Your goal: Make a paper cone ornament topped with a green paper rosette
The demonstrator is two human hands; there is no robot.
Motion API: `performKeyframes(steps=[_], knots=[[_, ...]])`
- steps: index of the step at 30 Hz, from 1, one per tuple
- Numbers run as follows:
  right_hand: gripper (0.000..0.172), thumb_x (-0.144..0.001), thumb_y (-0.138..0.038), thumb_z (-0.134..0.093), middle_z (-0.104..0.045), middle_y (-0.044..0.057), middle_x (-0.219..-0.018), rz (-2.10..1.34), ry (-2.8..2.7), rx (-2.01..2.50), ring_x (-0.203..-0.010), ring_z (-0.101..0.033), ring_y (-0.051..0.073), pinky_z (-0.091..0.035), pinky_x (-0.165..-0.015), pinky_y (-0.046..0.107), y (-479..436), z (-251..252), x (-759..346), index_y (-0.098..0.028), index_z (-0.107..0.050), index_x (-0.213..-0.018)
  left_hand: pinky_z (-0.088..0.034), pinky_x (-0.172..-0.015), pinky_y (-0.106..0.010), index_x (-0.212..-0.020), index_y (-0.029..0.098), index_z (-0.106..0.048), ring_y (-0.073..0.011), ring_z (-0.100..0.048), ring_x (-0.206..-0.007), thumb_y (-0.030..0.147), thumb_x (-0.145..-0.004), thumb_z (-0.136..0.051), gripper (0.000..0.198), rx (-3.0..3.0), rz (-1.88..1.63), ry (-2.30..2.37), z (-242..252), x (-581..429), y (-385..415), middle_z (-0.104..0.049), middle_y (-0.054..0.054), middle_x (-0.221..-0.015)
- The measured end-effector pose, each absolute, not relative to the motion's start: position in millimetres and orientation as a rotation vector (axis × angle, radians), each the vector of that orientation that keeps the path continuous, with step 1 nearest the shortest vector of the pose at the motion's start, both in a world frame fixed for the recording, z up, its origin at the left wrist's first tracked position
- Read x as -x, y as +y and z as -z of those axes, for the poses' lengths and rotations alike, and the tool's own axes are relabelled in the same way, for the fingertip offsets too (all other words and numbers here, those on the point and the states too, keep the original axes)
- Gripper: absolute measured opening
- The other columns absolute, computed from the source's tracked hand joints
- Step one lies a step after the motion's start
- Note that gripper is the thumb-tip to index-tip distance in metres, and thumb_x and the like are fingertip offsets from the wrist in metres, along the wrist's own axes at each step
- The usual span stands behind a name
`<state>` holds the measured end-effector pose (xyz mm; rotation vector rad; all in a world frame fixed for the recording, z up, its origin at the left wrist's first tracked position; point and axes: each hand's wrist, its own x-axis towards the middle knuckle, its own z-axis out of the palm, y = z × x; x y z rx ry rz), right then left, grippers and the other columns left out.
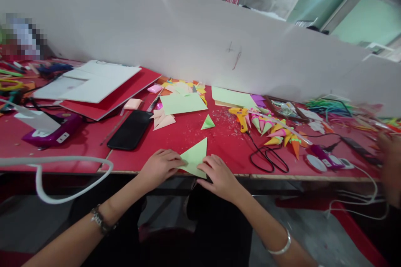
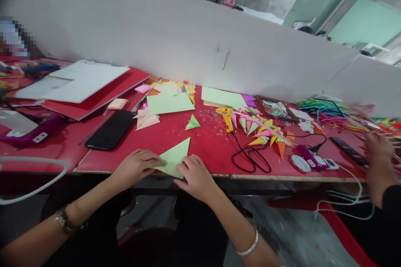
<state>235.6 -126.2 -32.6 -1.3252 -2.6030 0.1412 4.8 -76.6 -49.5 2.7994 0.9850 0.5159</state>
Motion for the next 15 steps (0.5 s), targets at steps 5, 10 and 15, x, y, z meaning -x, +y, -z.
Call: performKeyframes(steps=[5,10,15], knots=[[0.036,-0.079,-0.027,-0.055,-0.053,0.008,-0.111,-0.258,-2.475,1.311,-0.102,-0.045,0.02,-0.038,-0.089,0.033,-120,42,-235,-0.021,-0.051,-0.114,-0.041,-0.078,-0.028,-0.107,0.024,-0.058,-0.017,-0.053,-0.09,0.015,-0.079,-0.054,0.03,-2.731,-0.534,0.905,50,-5,-76,-0.059,-0.004,-0.098],[0.023,-0.083,-0.026,-0.05,-0.056,0.007,-0.097,-0.287,-2.374,1.325,-0.091,-0.048,0.019,-0.04,-0.079,0.032,-113,49,-232,-0.023,-0.06,-0.104,-0.041,-0.066,-0.023,-0.102,0.024,-0.061,-0.0138,-0.054,-0.077,0.021,-0.085,-0.047,0.022,-2.702,-0.555,0.957,53,-10,-77,-0.058,-0.003,-0.084],[0.019,-0.085,-0.026,-0.048,-0.058,0.005,-0.088,-0.424,-2.346,1.22,-0.084,-0.049,0.016,-0.041,-0.072,0.028,-106,46,-237,-0.022,-0.066,-0.089,-0.039,-0.064,-0.023,-0.097,0.023,-0.063,-0.0137,-0.053,-0.074,0.029,-0.085,-0.047,0.021,-2.687,-0.602,0.985,56,-14,-80,-0.059,-0.002,-0.081]])
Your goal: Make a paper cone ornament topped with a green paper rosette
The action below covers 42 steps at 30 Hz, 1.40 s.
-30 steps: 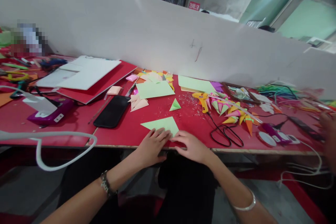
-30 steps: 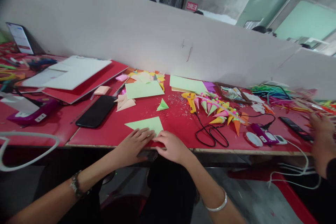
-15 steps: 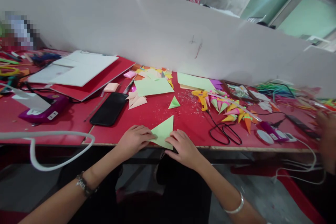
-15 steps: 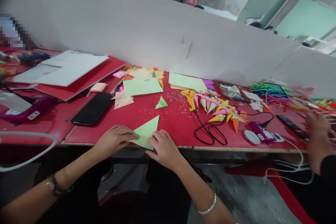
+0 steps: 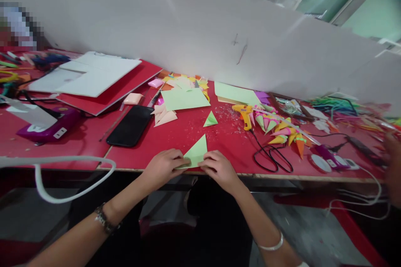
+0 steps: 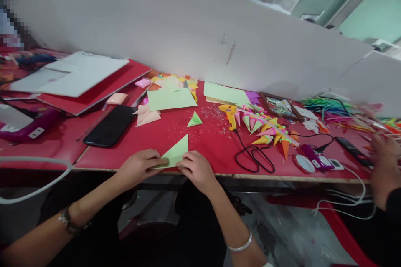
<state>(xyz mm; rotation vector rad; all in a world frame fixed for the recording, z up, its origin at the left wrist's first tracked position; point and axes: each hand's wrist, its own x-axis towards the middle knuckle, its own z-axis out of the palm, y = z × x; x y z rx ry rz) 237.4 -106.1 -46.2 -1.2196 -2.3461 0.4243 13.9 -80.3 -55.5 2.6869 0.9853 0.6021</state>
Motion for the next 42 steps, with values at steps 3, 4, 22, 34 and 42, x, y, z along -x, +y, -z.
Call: performKeyframes(steps=[3,4,22,34,42], knots=[[0.015,-0.082,-0.027,-0.053,-0.059,0.003,-0.086,-0.459,-2.286,1.246,-0.082,-0.049,0.016,-0.041,-0.071,0.027,-103,46,-237,-0.021,-0.066,-0.084,-0.038,-0.065,-0.022,-0.095,0.023,-0.064,-0.013,-0.054,-0.075,0.031,-0.085,-0.047,0.021,-2.626,-0.633,1.019,57,-14,-79,-0.06,-0.002,-0.082],[0.013,-0.081,-0.028,-0.055,-0.059,0.003,-0.085,-0.459,-2.259,1.265,-0.081,-0.049,0.016,-0.041,-0.071,0.027,-102,47,-235,-0.021,-0.066,-0.081,-0.038,-0.064,-0.022,-0.092,0.022,-0.065,-0.0128,-0.054,-0.074,0.033,-0.085,-0.047,0.022,-2.612,-0.643,1.041,58,-14,-79,-0.06,-0.002,-0.08],[0.025,-0.079,-0.039,-0.054,-0.054,0.004,-0.079,-0.221,-2.048,1.648,-0.076,-0.046,0.018,-0.039,-0.067,0.03,-101,53,-218,-0.018,-0.059,-0.067,-0.031,-0.055,-0.024,-0.058,0.017,-0.047,-0.0116,-0.045,-0.055,0.042,-0.081,-0.05,0.034,-2.58,-0.531,1.4,46,-11,-79,-0.049,0.002,-0.059],[0.03,-0.082,-0.039,-0.049,-0.049,0.003,-0.071,-0.147,-1.957,1.8,-0.072,-0.044,0.018,-0.038,-0.066,0.029,-109,52,-216,-0.019,-0.049,-0.059,-0.038,-0.058,-0.025,-0.08,0.017,-0.054,-0.0159,-0.054,-0.069,0.036,-0.083,-0.046,0.021,-2.655,-0.397,1.354,44,-6,-76,-0.056,-0.002,-0.077],[0.015,-0.082,-0.033,-0.05,-0.053,0.005,-0.078,-0.119,-1.952,1.81,-0.077,-0.046,0.021,-0.039,-0.069,0.031,-110,52,-217,-0.019,-0.054,-0.079,-0.034,-0.093,-0.038,-0.128,0.038,-0.034,-0.0243,-0.041,-0.114,0.012,-0.083,-0.044,0.052,-3.074,-0.257,0.831,31,-4,-66,-0.025,-0.004,-0.142]])
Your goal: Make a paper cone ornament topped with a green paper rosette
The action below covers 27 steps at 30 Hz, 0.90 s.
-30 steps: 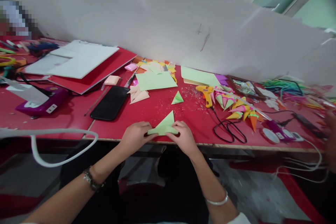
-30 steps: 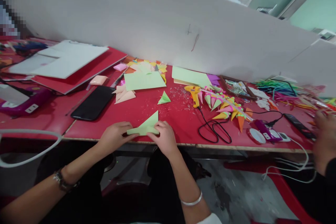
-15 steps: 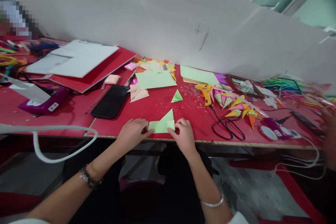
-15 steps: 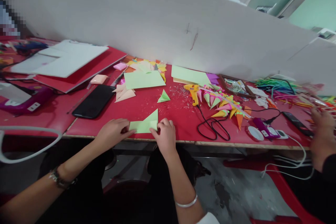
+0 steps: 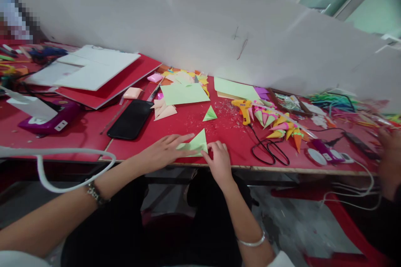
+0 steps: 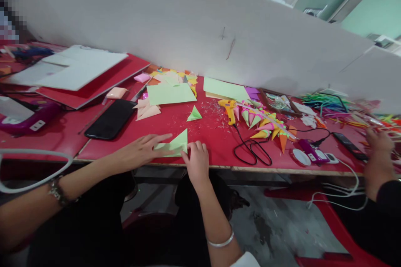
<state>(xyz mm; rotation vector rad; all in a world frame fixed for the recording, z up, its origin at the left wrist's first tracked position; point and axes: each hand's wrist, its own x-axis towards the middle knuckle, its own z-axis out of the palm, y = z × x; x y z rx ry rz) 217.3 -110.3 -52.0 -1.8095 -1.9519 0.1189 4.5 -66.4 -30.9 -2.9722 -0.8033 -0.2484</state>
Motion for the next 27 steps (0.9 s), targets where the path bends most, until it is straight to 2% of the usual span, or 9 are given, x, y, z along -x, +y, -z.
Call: performKeyframes(steps=[3,7,9,11,13,16,18,22,27], knots=[[0.015,-0.082,-0.033,-0.05,-0.054,0.006,-0.08,-0.114,-1.96,1.819,-0.078,-0.046,0.022,-0.039,-0.071,0.032,-110,52,-218,-0.019,-0.054,-0.082,-0.03,-0.095,-0.036,-0.127,0.038,-0.036,-0.0219,-0.042,-0.115,0.014,-0.084,-0.045,0.05,3.057,0.114,-0.633,29,-3,-62,-0.037,-0.001,-0.137],[0.018,-0.082,-0.034,-0.048,-0.055,0.007,-0.081,-0.138,-1.953,1.814,-0.079,-0.047,0.023,-0.041,-0.07,0.034,-110,52,-217,-0.018,-0.054,-0.087,-0.027,-0.096,-0.029,-0.128,0.037,-0.035,-0.0148,-0.045,-0.114,0.008,-0.083,-0.044,0.054,3.122,0.133,-0.651,29,11,-61,-0.049,0.001,-0.129],[0.026,-0.083,-0.032,-0.047,-0.055,0.01,-0.089,-0.127,-1.925,1.813,-0.084,-0.048,0.024,-0.042,-0.072,0.037,-111,51,-216,-0.016,-0.052,-0.103,-0.026,-0.097,-0.028,-0.127,0.038,-0.038,-0.0127,-0.046,-0.114,0.006,-0.082,-0.043,0.055,3.143,0.13,-0.651,26,21,-61,-0.049,0.003,-0.129],[0.042,-0.083,-0.028,-0.047,-0.052,0.014,-0.102,-0.056,-1.913,1.818,-0.093,-0.047,0.027,-0.042,-0.077,0.04,-113,49,-212,-0.014,-0.041,-0.122,-0.025,-0.097,-0.028,-0.125,0.037,-0.04,-0.0127,-0.046,-0.114,0.006,-0.082,-0.043,0.053,3.148,0.094,-0.639,20,30,-62,-0.049,0.004,-0.129],[0.049,-0.083,-0.019,-0.046,-0.047,0.016,-0.112,0.05,-1.981,1.804,-0.102,-0.044,0.028,-0.039,-0.084,0.045,-116,48,-207,-0.019,-0.033,-0.131,-0.026,-0.097,-0.029,-0.123,0.036,-0.043,-0.0134,-0.047,-0.114,0.005,-0.082,-0.041,0.051,3.142,0.059,-0.641,14,35,-63,-0.05,0.003,-0.128],[0.051,-0.083,-0.008,-0.041,-0.047,0.01,-0.117,0.12,-2.255,1.63,-0.107,-0.042,0.027,-0.031,-0.094,0.049,-122,48,-198,-0.034,-0.04,-0.126,-0.028,-0.096,-0.028,-0.124,0.034,-0.043,-0.014,-0.047,-0.113,0.003,-0.08,-0.04,0.054,3.138,0.037,-0.665,11,36,-63,-0.051,0.001,-0.128],[0.051,-0.083,-0.007,-0.041,-0.048,0.008,-0.118,0.093,-2.405,1.498,-0.109,-0.042,0.025,-0.029,-0.097,0.048,-126,51,-193,-0.039,-0.044,-0.123,-0.031,-0.096,-0.028,-0.126,0.034,-0.042,-0.0148,-0.047,-0.114,0.003,-0.079,-0.042,0.056,3.149,0.038,-0.651,10,36,-62,-0.05,0.0,-0.129],[0.048,-0.084,-0.008,-0.04,-0.051,0.007,-0.118,0.02,-2.449,1.494,-0.109,-0.044,0.023,-0.03,-0.097,0.045,-134,55,-194,-0.035,-0.046,-0.123,-0.033,-0.097,-0.03,-0.124,0.033,-0.045,-0.0172,-0.045,-0.117,0.005,-0.076,-0.044,0.056,3.197,0.032,-0.58,10,34,-60,-0.048,-0.001,-0.13],[0.051,-0.08,-0.001,-0.035,-0.053,0.005,-0.119,-0.039,-2.394,1.539,-0.113,-0.043,0.02,-0.03,-0.099,0.04,-136,53,-219,-0.031,-0.055,-0.116,-0.035,-0.096,-0.032,-0.122,0.032,-0.048,-0.0193,-0.046,-0.115,0.005,-0.075,-0.044,0.054,3.186,0.032,-0.637,10,33,-62,-0.049,-0.002,-0.129]])
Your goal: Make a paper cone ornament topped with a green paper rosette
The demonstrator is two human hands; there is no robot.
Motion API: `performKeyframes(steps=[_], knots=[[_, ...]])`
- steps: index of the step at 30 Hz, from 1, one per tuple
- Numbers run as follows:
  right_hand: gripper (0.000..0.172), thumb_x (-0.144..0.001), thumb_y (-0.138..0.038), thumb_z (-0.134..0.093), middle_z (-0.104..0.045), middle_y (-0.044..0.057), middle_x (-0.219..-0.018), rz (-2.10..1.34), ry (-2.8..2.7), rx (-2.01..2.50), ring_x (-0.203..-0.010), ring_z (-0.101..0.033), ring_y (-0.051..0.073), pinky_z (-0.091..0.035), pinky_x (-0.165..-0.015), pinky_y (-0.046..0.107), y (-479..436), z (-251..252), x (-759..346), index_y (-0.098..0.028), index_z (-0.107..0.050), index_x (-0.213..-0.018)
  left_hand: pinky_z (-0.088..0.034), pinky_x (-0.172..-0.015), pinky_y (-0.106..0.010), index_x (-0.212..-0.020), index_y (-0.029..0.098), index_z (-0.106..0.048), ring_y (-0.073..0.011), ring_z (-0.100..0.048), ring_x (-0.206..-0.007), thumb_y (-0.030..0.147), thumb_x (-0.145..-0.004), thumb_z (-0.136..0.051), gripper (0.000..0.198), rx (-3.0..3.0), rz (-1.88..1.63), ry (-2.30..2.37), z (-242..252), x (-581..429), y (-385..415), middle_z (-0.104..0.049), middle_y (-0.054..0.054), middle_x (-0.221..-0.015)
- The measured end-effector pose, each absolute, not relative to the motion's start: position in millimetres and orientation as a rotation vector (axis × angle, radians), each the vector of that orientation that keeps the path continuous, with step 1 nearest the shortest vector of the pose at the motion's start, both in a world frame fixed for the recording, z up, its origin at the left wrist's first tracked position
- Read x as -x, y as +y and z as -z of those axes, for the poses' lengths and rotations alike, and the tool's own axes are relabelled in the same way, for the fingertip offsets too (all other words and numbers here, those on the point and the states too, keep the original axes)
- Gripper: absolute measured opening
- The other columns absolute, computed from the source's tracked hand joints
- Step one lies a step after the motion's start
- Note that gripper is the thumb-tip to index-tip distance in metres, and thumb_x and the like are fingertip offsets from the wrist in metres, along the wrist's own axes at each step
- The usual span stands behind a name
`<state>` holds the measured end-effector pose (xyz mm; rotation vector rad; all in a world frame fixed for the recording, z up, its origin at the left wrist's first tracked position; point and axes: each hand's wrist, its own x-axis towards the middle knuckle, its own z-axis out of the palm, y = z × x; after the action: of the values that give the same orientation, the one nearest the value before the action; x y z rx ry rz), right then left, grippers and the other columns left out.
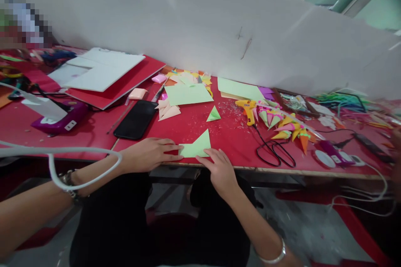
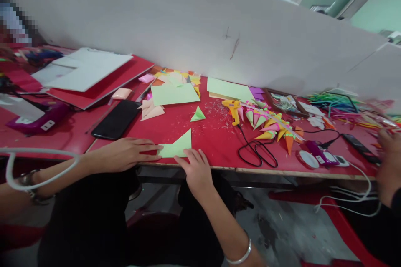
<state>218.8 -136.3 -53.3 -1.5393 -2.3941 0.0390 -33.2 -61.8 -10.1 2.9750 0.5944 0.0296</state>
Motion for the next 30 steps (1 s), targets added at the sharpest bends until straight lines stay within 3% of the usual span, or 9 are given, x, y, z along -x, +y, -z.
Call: performKeyframes(steps=[7,16,23,27,30], knots=[[0.052,-0.074,0.001,-0.036,-0.058,0.004,-0.114,-0.014,-2.302,1.691,-0.107,-0.047,0.022,-0.029,-0.099,0.044,-144,45,-241,-0.028,-0.061,-0.109,-0.032,-0.099,-0.034,-0.124,0.035,-0.045,-0.0206,-0.043,-0.116,0.01,-0.079,-0.042,0.052,-2.977,0.009,0.554,17,40,-57,-0.044,0.002,-0.133],[0.035,-0.077,-0.005,-0.037,-0.061,0.008,-0.103,-0.091,-2.213,1.713,-0.094,-0.054,0.021,-0.041,-0.086,0.035,-137,27,-248,-0.018,-0.065,-0.094,-0.027,-0.104,-0.04,-0.125,0.029,-0.046,-0.0213,-0.037,-0.123,0.01,-0.077,-0.043,0.052,-2.853,-0.145,0.631,28,45,-66,-0.042,-0.002,-0.134],[0.047,-0.082,-0.022,-0.044,-0.045,0.005,-0.128,-0.369,-2.442,1.427,-0.119,-0.038,0.019,-0.016,-0.104,0.044,-101,21,-217,-0.025,-0.034,-0.129,-0.024,-0.105,-0.042,-0.123,0.031,-0.046,-0.0225,-0.038,-0.122,0.014,-0.073,-0.048,0.053,-2.774,-0.176,0.625,24,43,-69,-0.039,-0.002,-0.136],[0.044,-0.079,-0.028,-0.052,-0.05,0.009,-0.119,-0.463,-2.549,1.475,-0.113,-0.042,0.023,-0.023,-0.096,0.045,-81,25,-208,-0.023,-0.043,-0.122,-0.019,-0.105,-0.047,-0.113,0.031,-0.053,-0.0204,-0.044,-0.115,0.016,-0.074,-0.047,0.041,-2.763,-0.159,0.735,14,32,-72,-0.05,-0.001,-0.125],[0.034,-0.08,-0.023,-0.051,-0.056,0.007,-0.11,-0.522,-2.592,1.437,-0.107,-0.047,0.021,-0.027,-0.09,0.042,-72,21,-210,-0.024,-0.05,-0.113,-0.024,-0.102,-0.043,-0.105,0.024,-0.055,-0.0187,-0.046,-0.11,0.023,-0.082,-0.042,0.027,-2.754,-0.285,0.818,9,17,-69,-0.054,-0.004,-0.117]])
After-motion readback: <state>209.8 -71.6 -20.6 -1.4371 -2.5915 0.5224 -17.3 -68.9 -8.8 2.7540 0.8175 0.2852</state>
